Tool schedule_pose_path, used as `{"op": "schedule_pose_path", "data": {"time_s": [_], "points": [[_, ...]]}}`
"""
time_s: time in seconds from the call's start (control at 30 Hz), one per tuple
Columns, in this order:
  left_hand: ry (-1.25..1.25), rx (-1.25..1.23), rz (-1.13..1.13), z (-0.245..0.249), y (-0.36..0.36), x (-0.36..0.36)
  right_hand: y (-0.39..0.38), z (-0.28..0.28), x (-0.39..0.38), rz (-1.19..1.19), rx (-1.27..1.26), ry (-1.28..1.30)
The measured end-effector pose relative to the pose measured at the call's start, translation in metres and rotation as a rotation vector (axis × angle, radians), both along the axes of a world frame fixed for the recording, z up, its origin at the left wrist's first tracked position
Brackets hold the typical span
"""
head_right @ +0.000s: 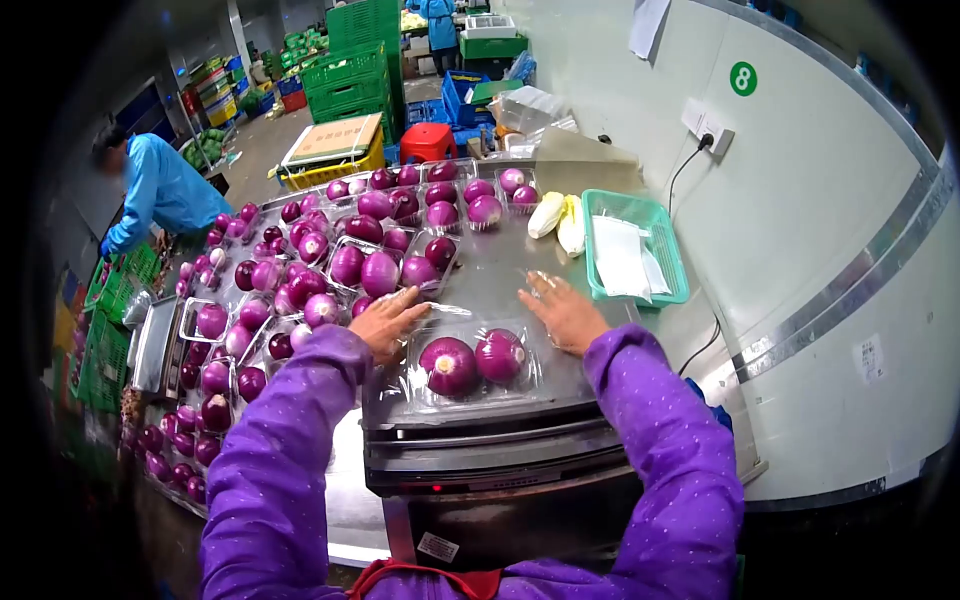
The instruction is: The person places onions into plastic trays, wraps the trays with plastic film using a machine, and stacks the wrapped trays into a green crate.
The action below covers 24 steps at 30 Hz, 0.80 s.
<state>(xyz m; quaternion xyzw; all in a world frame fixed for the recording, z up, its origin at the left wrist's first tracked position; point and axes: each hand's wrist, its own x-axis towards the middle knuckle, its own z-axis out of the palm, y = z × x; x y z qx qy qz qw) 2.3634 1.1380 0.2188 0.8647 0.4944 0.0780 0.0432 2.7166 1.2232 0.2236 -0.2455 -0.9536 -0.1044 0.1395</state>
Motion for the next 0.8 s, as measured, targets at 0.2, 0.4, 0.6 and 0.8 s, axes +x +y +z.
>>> {"op": "schedule_pose_path", "data": {"time_s": [0.2,0.4,0.6,0.8], "points": [[-0.477,-0.312,0.181,-0.058,-0.028,0.019,-0.049,-0.031,0.008,-0.133,-0.427,0.192],[-1.529,-1.171,0.547,0.032,-0.105,0.056,-0.108,0.006,0.016,-0.455,-1.906,0.973],[-1.517,-1.611,0.595,0.047,-0.182,0.051,-0.184,0.080,0.045,-0.502,-2.377,0.916],[-1.606,-1.760,0.919,-0.021,-0.306,0.087,-0.296,0.013,0.091,-0.728,-2.650,0.883]]}}
